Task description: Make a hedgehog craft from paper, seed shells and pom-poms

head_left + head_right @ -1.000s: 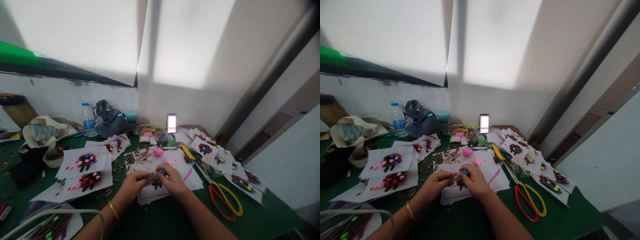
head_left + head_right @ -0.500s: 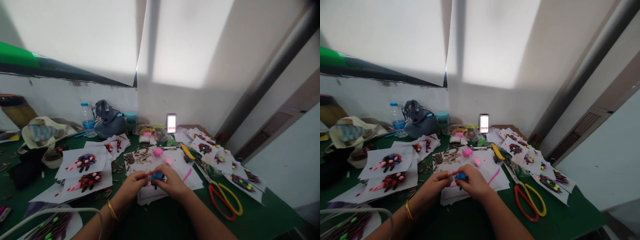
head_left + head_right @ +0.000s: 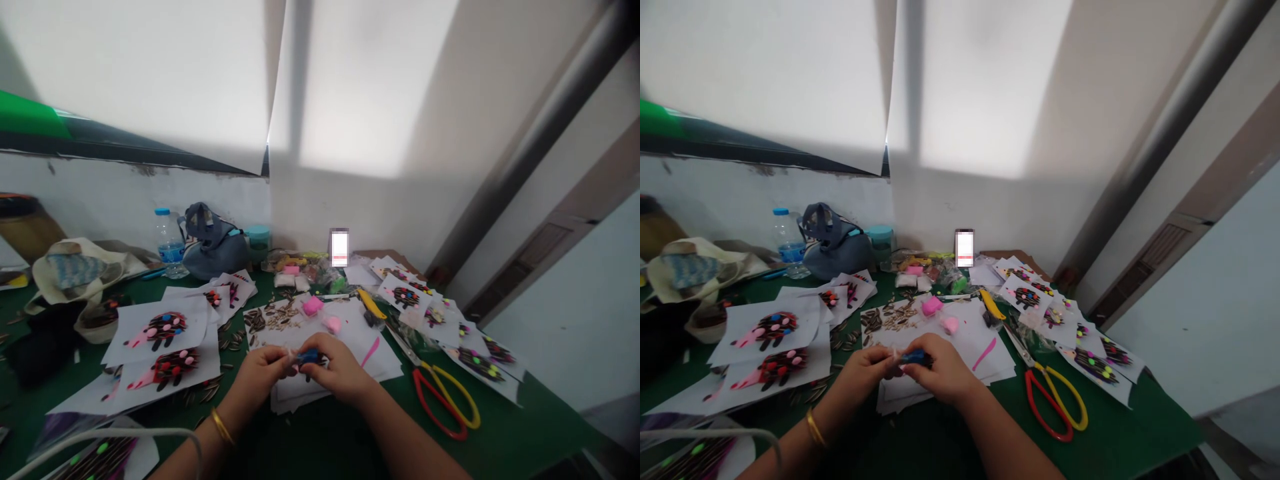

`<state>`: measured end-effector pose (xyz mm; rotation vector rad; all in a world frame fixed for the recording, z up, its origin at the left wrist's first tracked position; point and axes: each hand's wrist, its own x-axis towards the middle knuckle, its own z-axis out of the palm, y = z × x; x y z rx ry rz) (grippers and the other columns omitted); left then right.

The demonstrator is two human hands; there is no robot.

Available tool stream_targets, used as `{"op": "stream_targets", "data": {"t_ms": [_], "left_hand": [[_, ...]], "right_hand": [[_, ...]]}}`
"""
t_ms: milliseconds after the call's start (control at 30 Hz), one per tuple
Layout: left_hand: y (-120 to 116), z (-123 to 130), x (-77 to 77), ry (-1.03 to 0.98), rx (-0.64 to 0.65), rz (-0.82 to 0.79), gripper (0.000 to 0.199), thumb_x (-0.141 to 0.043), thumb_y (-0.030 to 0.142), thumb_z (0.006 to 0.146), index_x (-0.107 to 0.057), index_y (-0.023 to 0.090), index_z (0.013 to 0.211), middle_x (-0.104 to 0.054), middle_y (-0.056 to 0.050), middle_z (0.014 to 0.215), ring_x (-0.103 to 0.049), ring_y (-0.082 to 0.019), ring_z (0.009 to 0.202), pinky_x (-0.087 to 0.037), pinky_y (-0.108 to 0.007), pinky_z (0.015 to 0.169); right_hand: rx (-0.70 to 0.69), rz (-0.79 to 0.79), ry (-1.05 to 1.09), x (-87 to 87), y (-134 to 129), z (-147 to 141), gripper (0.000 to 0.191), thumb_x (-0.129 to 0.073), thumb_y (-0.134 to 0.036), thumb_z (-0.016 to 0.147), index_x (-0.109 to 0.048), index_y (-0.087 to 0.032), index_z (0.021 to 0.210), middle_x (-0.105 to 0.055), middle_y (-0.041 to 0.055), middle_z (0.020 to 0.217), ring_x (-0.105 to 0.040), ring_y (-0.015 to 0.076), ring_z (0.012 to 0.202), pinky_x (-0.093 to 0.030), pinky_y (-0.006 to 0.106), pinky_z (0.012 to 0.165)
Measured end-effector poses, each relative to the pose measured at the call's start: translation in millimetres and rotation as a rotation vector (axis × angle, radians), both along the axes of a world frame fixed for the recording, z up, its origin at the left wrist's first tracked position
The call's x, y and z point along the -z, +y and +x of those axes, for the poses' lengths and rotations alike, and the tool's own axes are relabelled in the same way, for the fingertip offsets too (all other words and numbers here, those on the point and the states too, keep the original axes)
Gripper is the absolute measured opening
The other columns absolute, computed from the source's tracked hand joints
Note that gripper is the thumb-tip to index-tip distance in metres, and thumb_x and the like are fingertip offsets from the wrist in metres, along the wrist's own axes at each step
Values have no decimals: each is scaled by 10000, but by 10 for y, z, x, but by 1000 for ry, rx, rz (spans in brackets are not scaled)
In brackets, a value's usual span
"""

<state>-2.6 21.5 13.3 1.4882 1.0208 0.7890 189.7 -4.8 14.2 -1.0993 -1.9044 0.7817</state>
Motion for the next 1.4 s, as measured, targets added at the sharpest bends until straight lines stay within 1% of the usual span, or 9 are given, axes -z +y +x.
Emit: {"op": "stream_targets", "data": {"t_ms": [100, 233, 467, 633, 833, 933, 1100, 1267, 1400], "left_hand": [[-4, 6, 3, -27, -19, 92, 275, -688, 426, 703, -747, 167, 775, -698, -38, 724, -626, -187, 723, -478, -273, 694], [-16, 19, 16, 16, -24, 280, 205, -680, 364, 730, -761, 205, 831, -693, -30, 764, -636, -184, 769, -481, -273, 740], [-62, 41, 46, 164, -14, 359, 185, -641, 384, 784, -745, 232, 765, -718, -5, 762, -645, -173, 764, -481, -257, 737], [-35, 9, 89, 216, -128, 445, 150, -634, 334, 789, -724, 225, 736, -724, -7, 805, -652, -170, 780, -487, -259, 730], [-66, 24, 115, 297, -63, 620, 170, -610, 336, 830, -721, 249, 924, -722, -25, 897, -647, -176, 863, -493, -279, 797], [-118, 45, 67, 391, -32, 688, 188, -556, 340, 873, -709, 233, 857, -703, -30, 844, -641, -165, 810, -493, -268, 756], [-128, 10, 27, 471, -81, 854, 178, -531, 295, 889, -696, 230, 873, -699, -33, 828, -639, -161, 772, -494, -261, 719], [-94, -45, 97, 495, -129, 983, 165, -556, 293, 880, -698, 222, 921, -706, -47, 857, -647, -173, 800, -506, -281, 748], [-95, -25, 137, 512, -151, 1015, 180, -556, 303, 880, -701, 221, 948, -712, -59, 904, -656, -177, 820, -520, -280, 746]], "right_hand": [[-6, -150, 164, 20, 4, -21, 133, -536, -253, 877, -579, -197, 989, -613, 3, 815, -613, 134, 683, -481, 251, 623], [116, -119, 181, 45, 23, -43, 156, -604, -163, 787, -542, -207, 923, -582, -22, 783, -589, 129, 677, -464, 240, 607], [-21, -250, 291, 61, -4, -71, 90, -576, -202, 835, -512, -200, 899, -596, -34, 687, -628, 134, 614, -472, 237, 575], [-10, -204, 252, 86, 16, -58, 94, -517, -284, 899, -513, -195, 928, -617, -2, 741, -618, 134, 652, -475, 246, 599], [55, -194, 220, 72, 10, -96, 86, -583, -238, 839, -513, -202, 873, -594, -24, 740, -592, 113, 607, -465, 224, 563], [39, -244, 292, 88, -7, -132, 92, -566, -261, 857, -499, -202, 880, -606, -24, 737, -628, 127, 617, -482, 235, 570], [44, -229, 312, 134, -9, -163, 127, -539, -317, 890, -498, -197, 899, -619, -12, 707, -632, 135, 640, -494, 252, 599], [140, -164, 303, 123, 2, -176, 93, -561, -275, 854, -508, -200, 868, -558, -34, 677, -567, 118, 593, -472, 235, 551], [114, -210, 349, 122, 6, -181, 126, -589, -286, 832, -502, -200, 860, -570, -32, 688, -589, 127, 605, -486, 247, 559]]}}
